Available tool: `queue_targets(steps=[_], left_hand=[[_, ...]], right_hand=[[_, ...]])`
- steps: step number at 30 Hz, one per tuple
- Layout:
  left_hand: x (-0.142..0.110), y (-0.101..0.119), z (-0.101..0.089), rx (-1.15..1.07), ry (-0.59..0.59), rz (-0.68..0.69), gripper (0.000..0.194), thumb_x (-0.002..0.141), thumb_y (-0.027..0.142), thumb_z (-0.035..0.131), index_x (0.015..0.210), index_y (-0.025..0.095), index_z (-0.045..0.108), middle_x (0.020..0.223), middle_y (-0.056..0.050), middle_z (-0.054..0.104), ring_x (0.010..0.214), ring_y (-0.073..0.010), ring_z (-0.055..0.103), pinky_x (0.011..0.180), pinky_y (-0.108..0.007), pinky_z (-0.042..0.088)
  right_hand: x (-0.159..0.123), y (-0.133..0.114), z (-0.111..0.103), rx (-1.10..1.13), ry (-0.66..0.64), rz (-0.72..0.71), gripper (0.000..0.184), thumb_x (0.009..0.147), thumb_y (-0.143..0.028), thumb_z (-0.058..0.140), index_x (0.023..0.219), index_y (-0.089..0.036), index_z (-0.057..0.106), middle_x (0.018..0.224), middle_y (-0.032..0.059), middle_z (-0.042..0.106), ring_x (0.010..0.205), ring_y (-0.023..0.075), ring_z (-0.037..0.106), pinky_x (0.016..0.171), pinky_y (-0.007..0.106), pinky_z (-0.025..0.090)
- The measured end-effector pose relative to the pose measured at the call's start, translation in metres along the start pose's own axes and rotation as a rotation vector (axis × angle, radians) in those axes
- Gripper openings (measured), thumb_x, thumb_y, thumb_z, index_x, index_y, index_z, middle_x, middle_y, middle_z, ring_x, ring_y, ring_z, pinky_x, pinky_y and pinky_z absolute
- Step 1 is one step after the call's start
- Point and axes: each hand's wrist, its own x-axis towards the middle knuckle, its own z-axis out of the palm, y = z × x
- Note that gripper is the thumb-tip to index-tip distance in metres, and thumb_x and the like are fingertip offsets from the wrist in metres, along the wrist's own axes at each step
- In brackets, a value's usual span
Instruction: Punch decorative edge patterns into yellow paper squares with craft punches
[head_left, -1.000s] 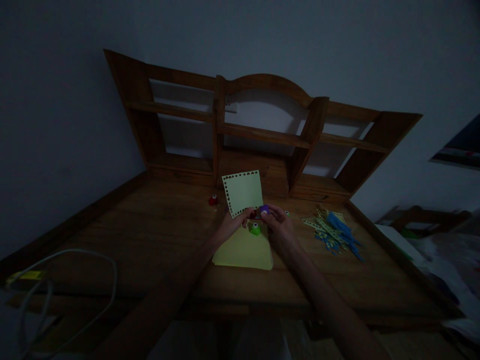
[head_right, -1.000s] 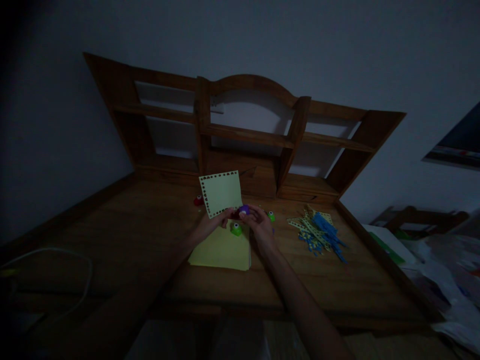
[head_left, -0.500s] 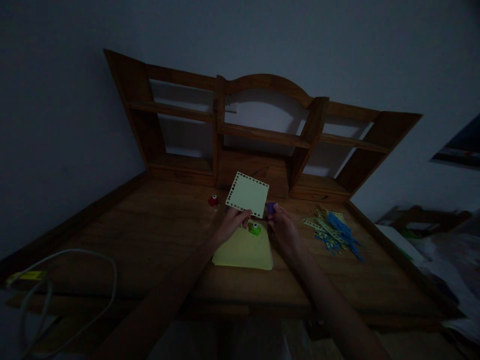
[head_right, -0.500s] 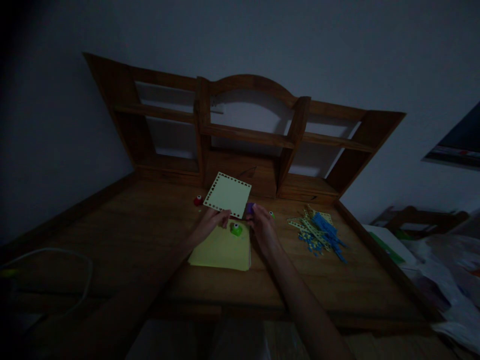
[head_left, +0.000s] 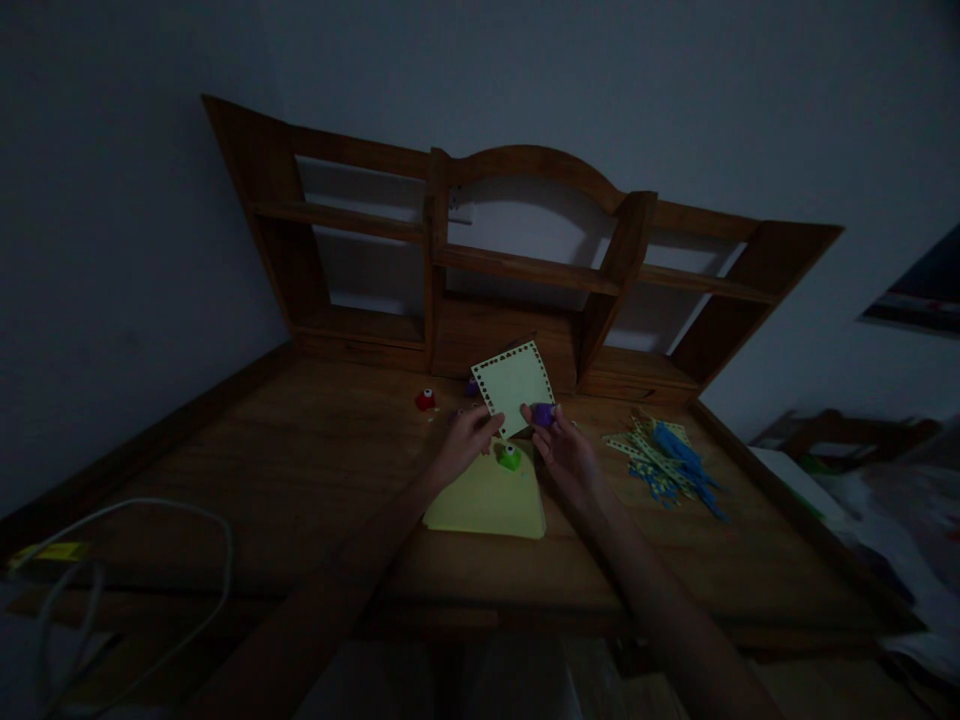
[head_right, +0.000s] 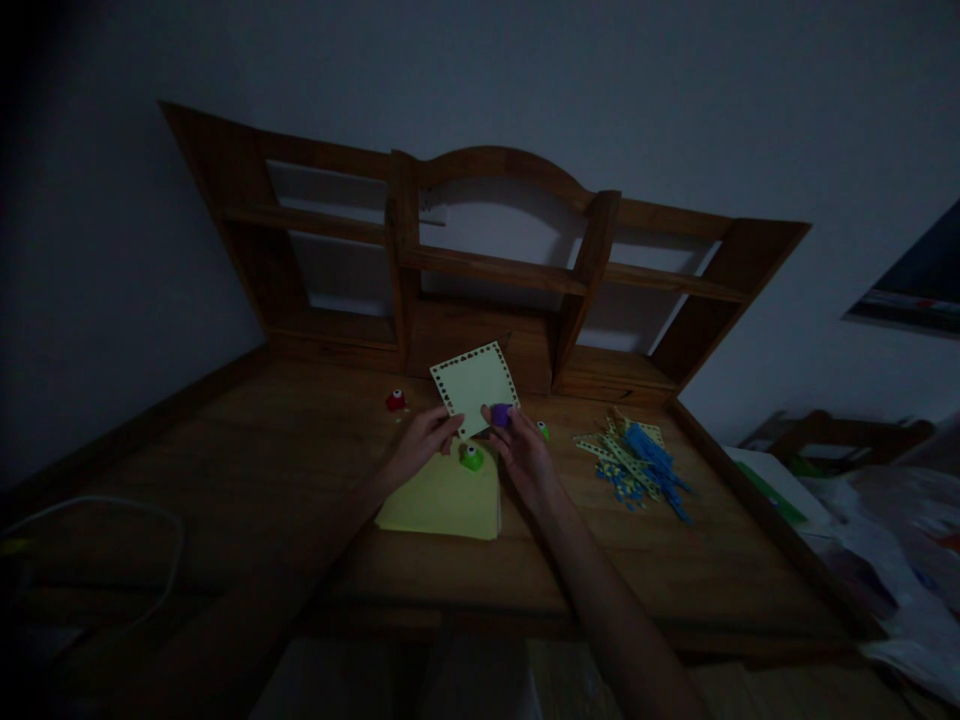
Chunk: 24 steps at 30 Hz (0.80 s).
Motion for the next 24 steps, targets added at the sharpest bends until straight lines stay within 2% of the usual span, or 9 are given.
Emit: queue_targets(steps=[4, 7, 12, 16, 20, 24], left_hand=[[0.001, -0.006, 0.003, 0.083, -0.005, 0.006, 0.035, 0.086, 0.048, 0.053, 0.074, 0.016, 0.059, 0.054, 0.004, 0.050, 0.047, -0.0100, 0.045, 0.046, -0.020, 0.034], [0.002, -0.008, 0.002, 0.125, 0.063, -0.001, 0.035, 0.086, 0.048, 0.053, 0.076, 0.016, 0.059, 0.051, 0.005, 0.049, 0.046, -0.0103, 0.046, 0.046, -0.020, 0.034], [0.006, -0.010, -0.005, -0.035, 0.192, -0.059, 0.038, 0.084, 0.053, 0.056, 0.075, 0.017, 0.056, 0.051, 0.005, 0.048, 0.045, -0.0097, 0.047, 0.047, -0.020, 0.035], [0.008, -0.013, -0.010, -0.204, 0.232, -0.085, 0.039, 0.080, 0.054, 0.061, 0.076, 0.016, 0.057, 0.060, 0.004, 0.054, 0.048, -0.0079, 0.047, 0.049, -0.020, 0.036], [0.007, -0.013, -0.009, -0.196, 0.199, -0.079, 0.037, 0.079, 0.052, 0.064, 0.078, 0.015, 0.061, 0.058, 0.003, 0.053, 0.049, -0.0080, 0.048, 0.050, -0.020, 0.037], [0.008, -0.012, -0.007, -0.158, 0.175, -0.039, 0.037, 0.079, 0.051, 0.064, 0.079, 0.014, 0.063, 0.067, 0.000, 0.060, 0.048, -0.0075, 0.048, 0.049, -0.021, 0.040]], right_hand=[[-0.002, -0.001, -0.001, 0.057, 0.037, -0.015, 0.020, 0.080, -0.036, 0.070, 0.097, -0.027, 0.065, 0.110, -0.0015, 0.070, 0.111, 0.0168, 0.061, 0.075, 0.022, 0.052], [-0.003, -0.001, -0.002, 0.073, 0.093, -0.011, 0.021, 0.080, -0.034, 0.072, 0.100, -0.031, 0.065, 0.109, -0.0051, 0.070, 0.107, 0.0146, 0.063, 0.072, 0.020, 0.050], [-0.002, 0.000, -0.001, 0.065, 0.133, -0.026, 0.023, 0.077, -0.033, 0.074, 0.099, -0.032, 0.067, 0.105, -0.0067, 0.070, 0.086, 0.0113, 0.064, 0.071, 0.022, 0.051], [-0.003, 0.000, 0.002, 0.027, 0.138, -0.032, 0.027, 0.073, -0.030, 0.077, 0.098, -0.031, 0.068, 0.098, -0.0055, 0.070, 0.073, 0.0093, 0.062, 0.067, 0.021, 0.050], [-0.002, 0.007, 0.001, -0.088, 0.115, -0.064, 0.034, 0.073, -0.032, 0.077, 0.105, -0.028, 0.067, 0.105, -0.0008, 0.069, 0.079, 0.0123, 0.064, 0.072, 0.024, 0.052], [0.003, 0.019, -0.002, -0.256, 0.112, -0.142, 0.043, 0.069, -0.031, 0.080, 0.108, -0.024, 0.066, 0.104, 0.0032, 0.070, 0.085, 0.0178, 0.066, 0.078, 0.032, 0.052]])
